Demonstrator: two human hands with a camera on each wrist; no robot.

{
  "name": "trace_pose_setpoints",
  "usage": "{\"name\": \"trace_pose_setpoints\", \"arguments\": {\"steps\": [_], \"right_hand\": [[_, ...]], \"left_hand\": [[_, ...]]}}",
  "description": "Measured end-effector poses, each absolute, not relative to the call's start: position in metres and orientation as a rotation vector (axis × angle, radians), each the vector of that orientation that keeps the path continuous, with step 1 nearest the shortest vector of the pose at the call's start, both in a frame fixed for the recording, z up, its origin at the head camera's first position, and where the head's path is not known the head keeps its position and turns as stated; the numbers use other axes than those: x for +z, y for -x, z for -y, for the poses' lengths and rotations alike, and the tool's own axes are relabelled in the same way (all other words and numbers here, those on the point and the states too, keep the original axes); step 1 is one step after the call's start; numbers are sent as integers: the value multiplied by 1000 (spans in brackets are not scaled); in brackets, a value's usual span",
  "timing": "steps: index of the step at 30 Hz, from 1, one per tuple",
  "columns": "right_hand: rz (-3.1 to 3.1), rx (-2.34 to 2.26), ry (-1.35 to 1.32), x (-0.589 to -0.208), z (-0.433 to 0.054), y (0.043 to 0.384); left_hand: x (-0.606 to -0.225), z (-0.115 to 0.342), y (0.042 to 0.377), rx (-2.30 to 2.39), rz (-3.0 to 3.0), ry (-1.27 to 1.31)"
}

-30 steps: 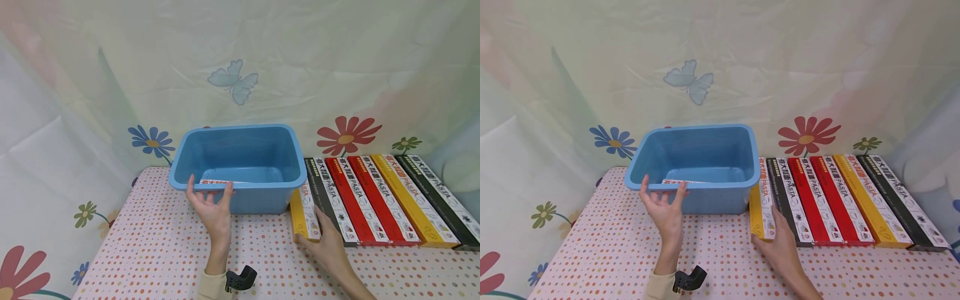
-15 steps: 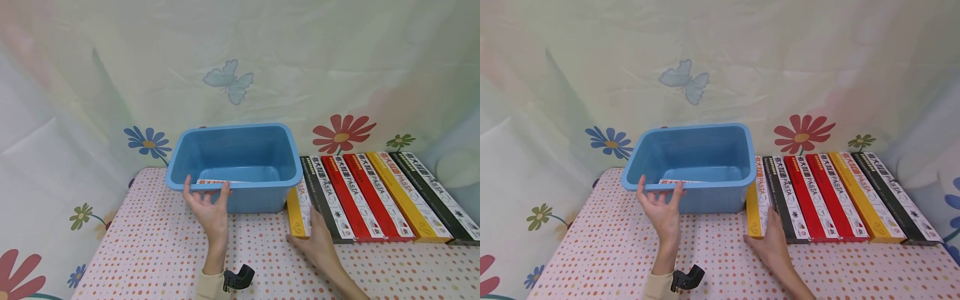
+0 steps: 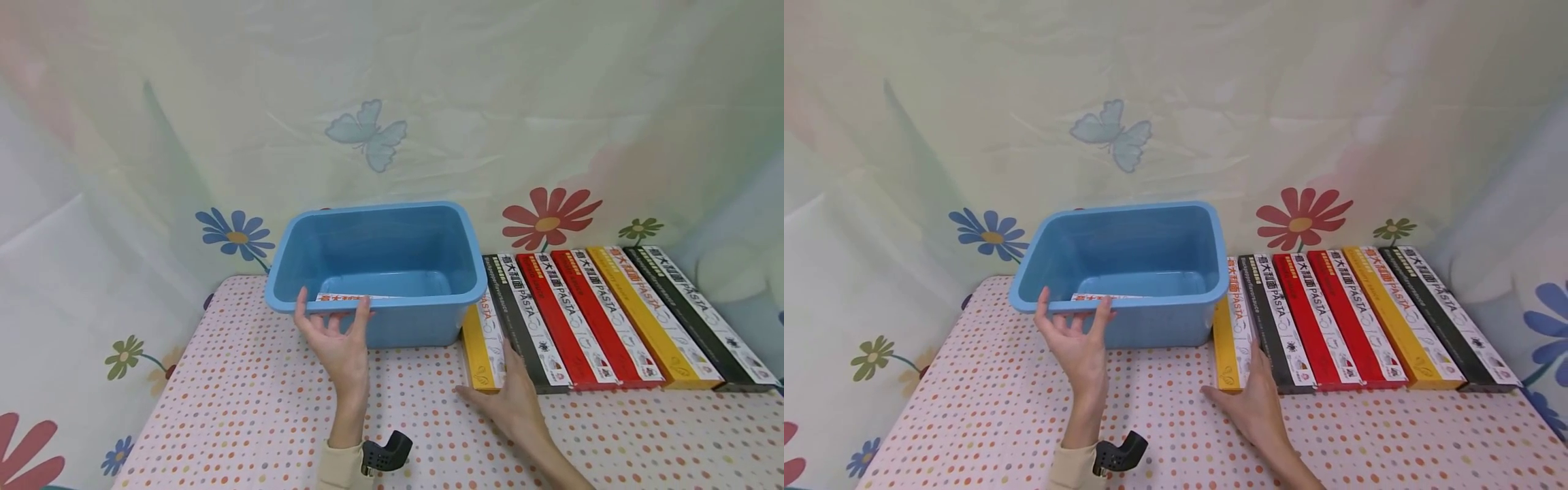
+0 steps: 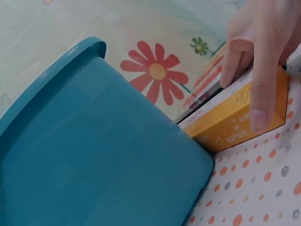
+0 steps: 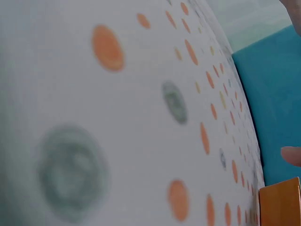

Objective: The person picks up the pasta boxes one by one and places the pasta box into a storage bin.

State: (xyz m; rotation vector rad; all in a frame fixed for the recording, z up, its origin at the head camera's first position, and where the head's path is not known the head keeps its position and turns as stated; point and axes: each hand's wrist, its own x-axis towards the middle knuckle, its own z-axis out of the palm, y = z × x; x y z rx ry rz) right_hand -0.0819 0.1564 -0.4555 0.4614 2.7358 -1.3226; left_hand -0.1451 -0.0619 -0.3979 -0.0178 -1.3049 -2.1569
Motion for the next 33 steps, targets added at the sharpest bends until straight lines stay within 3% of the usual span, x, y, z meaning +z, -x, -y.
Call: {"name": "trace_pose_setpoints", "arguments": {"steps": [21, 33], "right_hand": [[-2809, -1379, -501, -459, -152, 84], [-2762, -1377, -581, -417, -176, 87]], "left_hand": [[-398, 62, 145, -2166, 1282, 13], [-397, 62, 147, -2165, 1268, 31]]}}
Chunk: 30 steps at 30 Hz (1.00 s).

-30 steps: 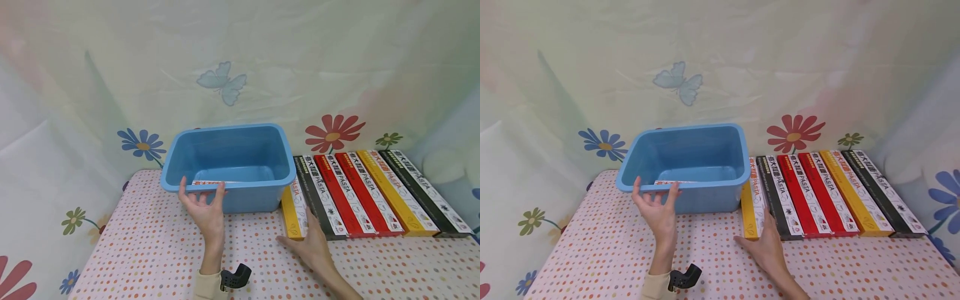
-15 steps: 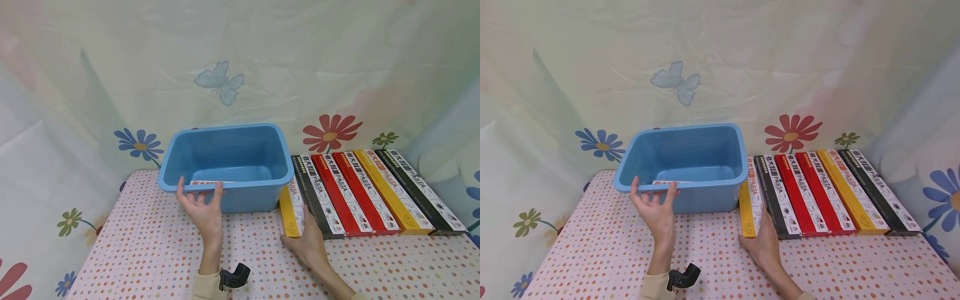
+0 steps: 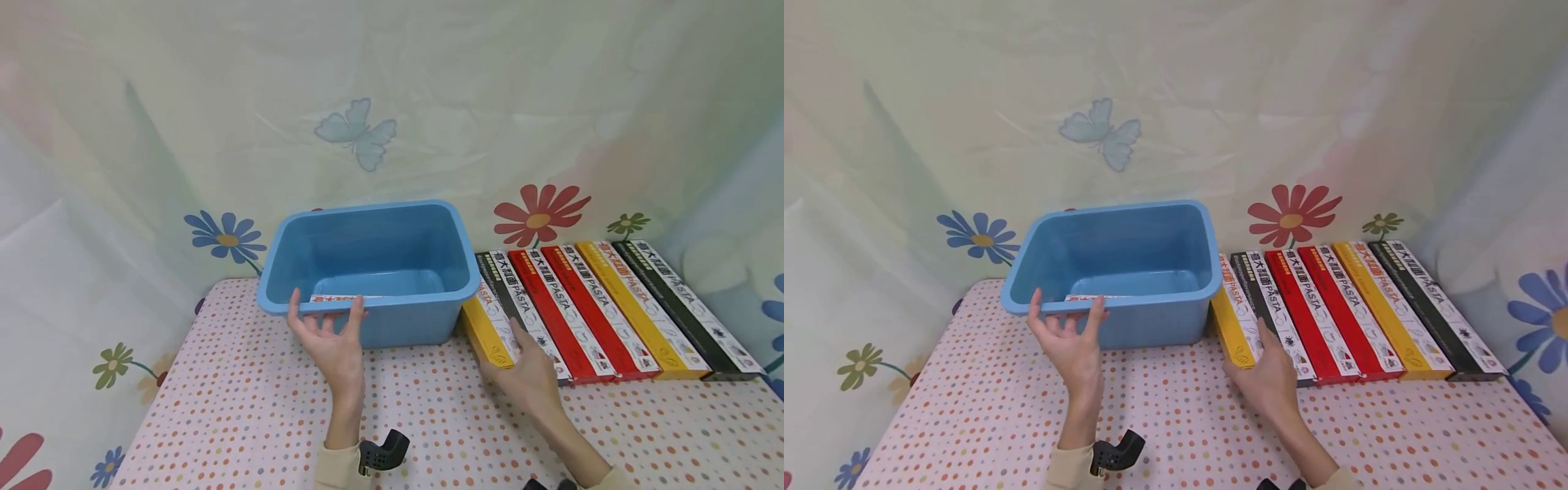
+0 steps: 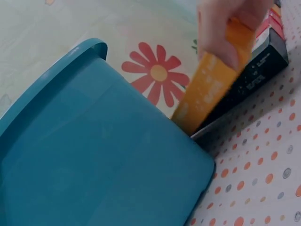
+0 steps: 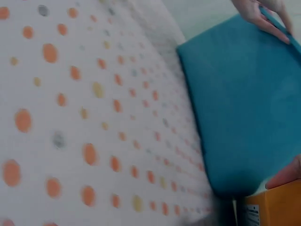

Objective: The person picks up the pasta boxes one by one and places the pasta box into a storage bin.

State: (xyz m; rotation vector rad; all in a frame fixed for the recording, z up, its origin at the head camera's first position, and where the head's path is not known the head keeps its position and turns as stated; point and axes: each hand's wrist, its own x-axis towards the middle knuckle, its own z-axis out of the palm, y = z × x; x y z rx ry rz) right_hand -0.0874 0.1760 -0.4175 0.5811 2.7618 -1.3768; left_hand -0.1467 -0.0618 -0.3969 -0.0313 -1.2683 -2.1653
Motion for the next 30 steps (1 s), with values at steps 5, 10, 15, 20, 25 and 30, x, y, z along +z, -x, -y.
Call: {"name": "trace_pose_setpoints", "arguments": {"steps": [5, 10, 15, 20, 25, 30], "right_hand": [[-2726, -1404, -611, -401, -196, 87], [-2771, -1405, -600, -387, -219, 80], [-2840, -1403, -585, -369, -245, 71], [-2930, -1478, -449, -348, -269, 64], [-3037, -1558, -234, -328, -279, 65], [-3122, -1539, -26, -304, -273, 78]], "left_hand": [[-397, 60, 147, -2173, 1270, 30], [-397, 60, 147, -2171, 1269, 43], [-399, 61, 147, -2165, 1272, 44], [-400, 62, 147, -2157, 1282, 38], [-399, 62, 147, -2145, 1306, 22], [-398, 61, 147, -2144, 1304, 23]]}}
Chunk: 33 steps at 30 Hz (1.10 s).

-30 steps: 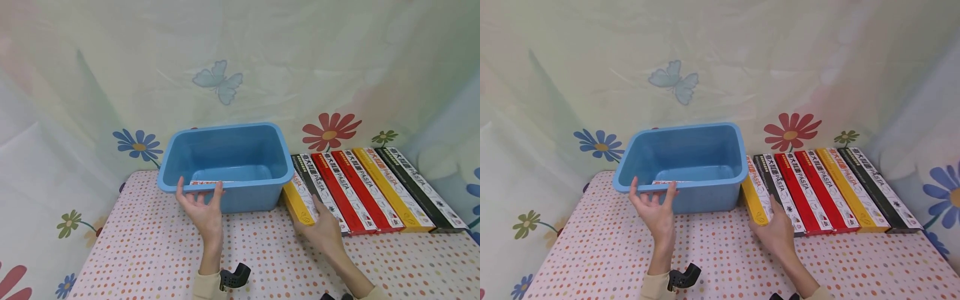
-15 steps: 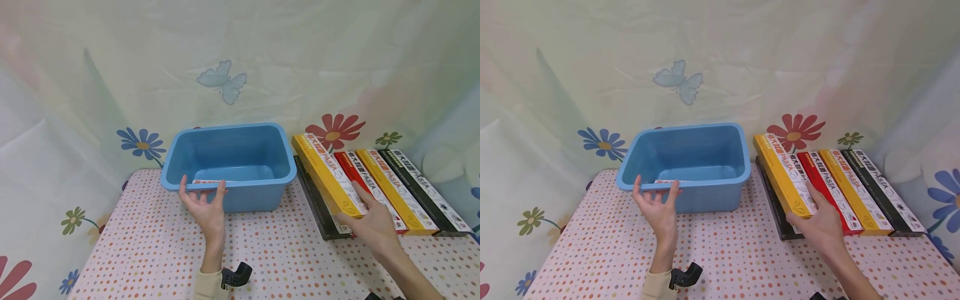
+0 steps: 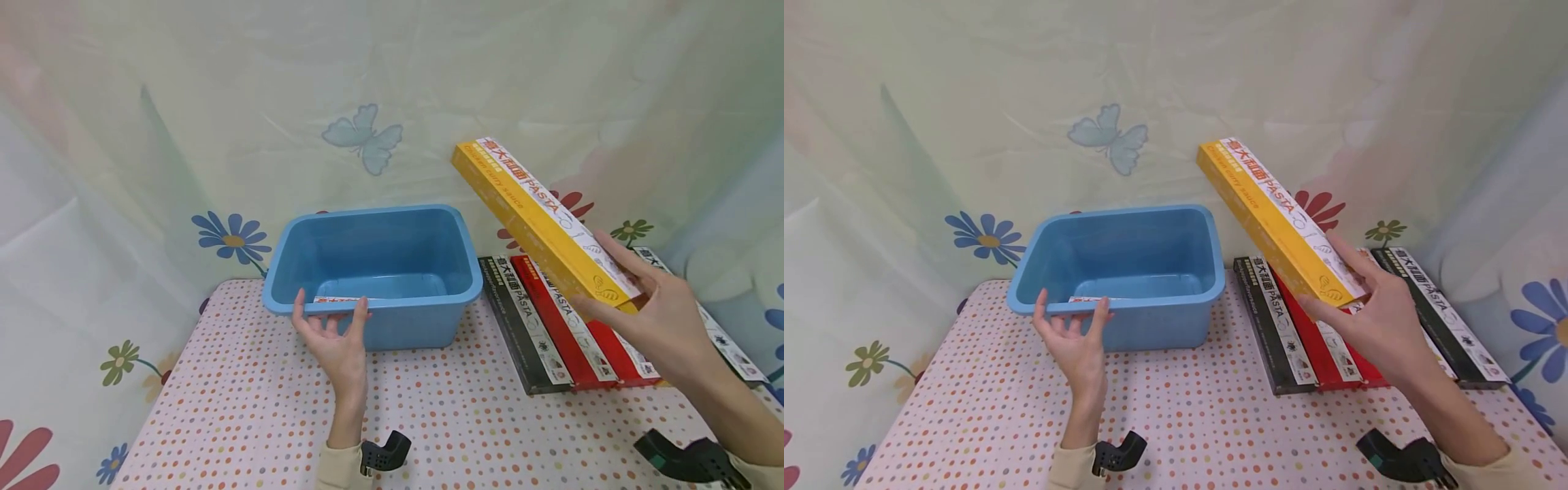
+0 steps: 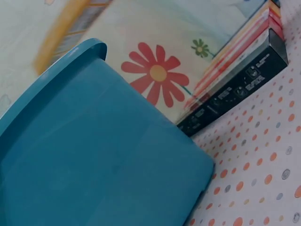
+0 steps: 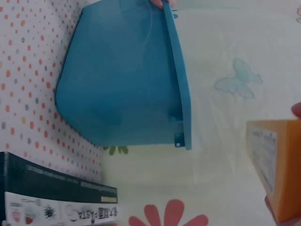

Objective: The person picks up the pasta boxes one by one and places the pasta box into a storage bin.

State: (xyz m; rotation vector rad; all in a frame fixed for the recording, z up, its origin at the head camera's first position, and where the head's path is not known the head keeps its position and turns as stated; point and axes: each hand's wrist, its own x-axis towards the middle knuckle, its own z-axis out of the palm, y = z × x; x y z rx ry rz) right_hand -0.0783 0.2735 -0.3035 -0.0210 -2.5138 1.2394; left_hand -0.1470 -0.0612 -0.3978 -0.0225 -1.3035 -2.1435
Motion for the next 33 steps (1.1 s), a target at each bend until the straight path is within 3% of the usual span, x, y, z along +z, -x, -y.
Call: {"name": "trace_pose_setpoints", "arguments": {"steps": [13, 21, 33], "right_hand": [[2639, 1263, -478, -263, -216, 149], [2795, 1148, -966, -235, -202, 197], [3112, 817, -1162, -246, -170, 254]], "left_hand": [[-401, 60, 148, -2137, 1302, 13], [-399, 57, 148, -2131, 1322, 18], [-401, 59, 148, -2140, 1311, 19]]}}
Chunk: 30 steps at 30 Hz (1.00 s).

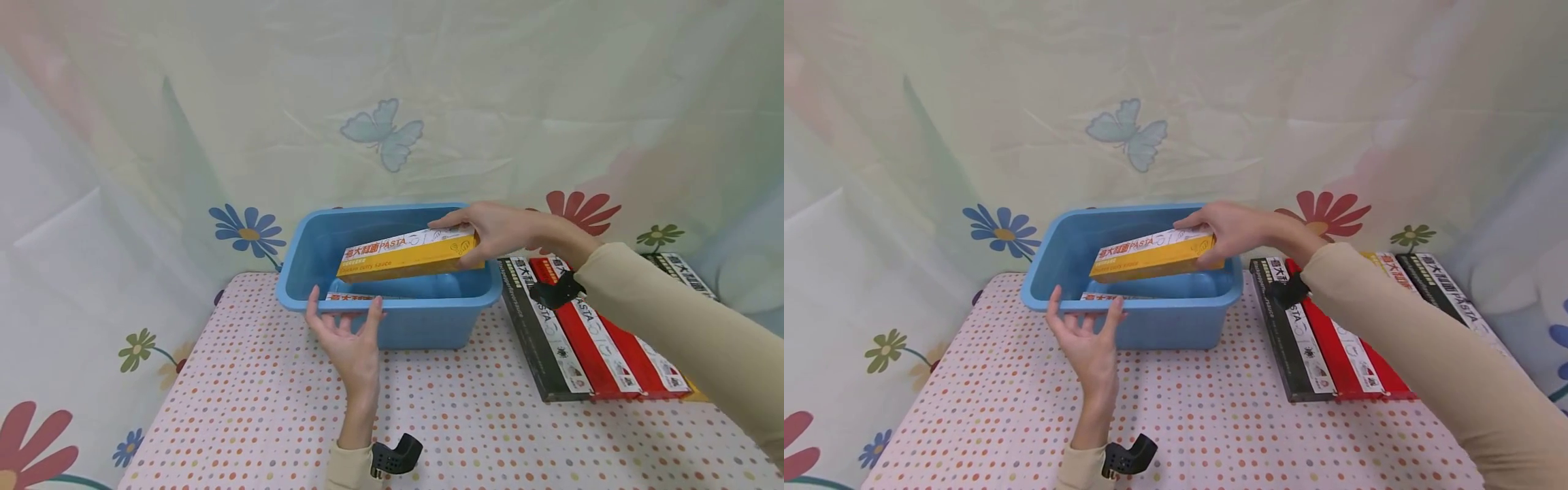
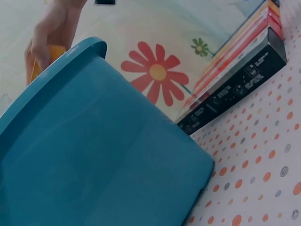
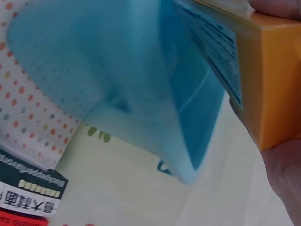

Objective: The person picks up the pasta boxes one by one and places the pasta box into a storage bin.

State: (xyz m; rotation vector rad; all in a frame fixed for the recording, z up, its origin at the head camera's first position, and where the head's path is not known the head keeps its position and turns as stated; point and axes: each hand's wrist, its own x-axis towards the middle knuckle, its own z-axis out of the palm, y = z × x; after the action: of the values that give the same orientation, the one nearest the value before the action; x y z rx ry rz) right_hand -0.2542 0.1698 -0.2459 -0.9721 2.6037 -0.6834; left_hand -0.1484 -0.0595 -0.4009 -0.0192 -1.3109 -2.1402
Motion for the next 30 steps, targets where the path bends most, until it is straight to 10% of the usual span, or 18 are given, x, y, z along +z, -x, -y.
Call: {"name": "trace_pose_setpoints", "arguments": {"steps": [30], "right_hand": [[-2373, -617, 878, -277, -118, 327]], "left_hand": [[-399, 69, 142, -2114, 1336, 33]]}}
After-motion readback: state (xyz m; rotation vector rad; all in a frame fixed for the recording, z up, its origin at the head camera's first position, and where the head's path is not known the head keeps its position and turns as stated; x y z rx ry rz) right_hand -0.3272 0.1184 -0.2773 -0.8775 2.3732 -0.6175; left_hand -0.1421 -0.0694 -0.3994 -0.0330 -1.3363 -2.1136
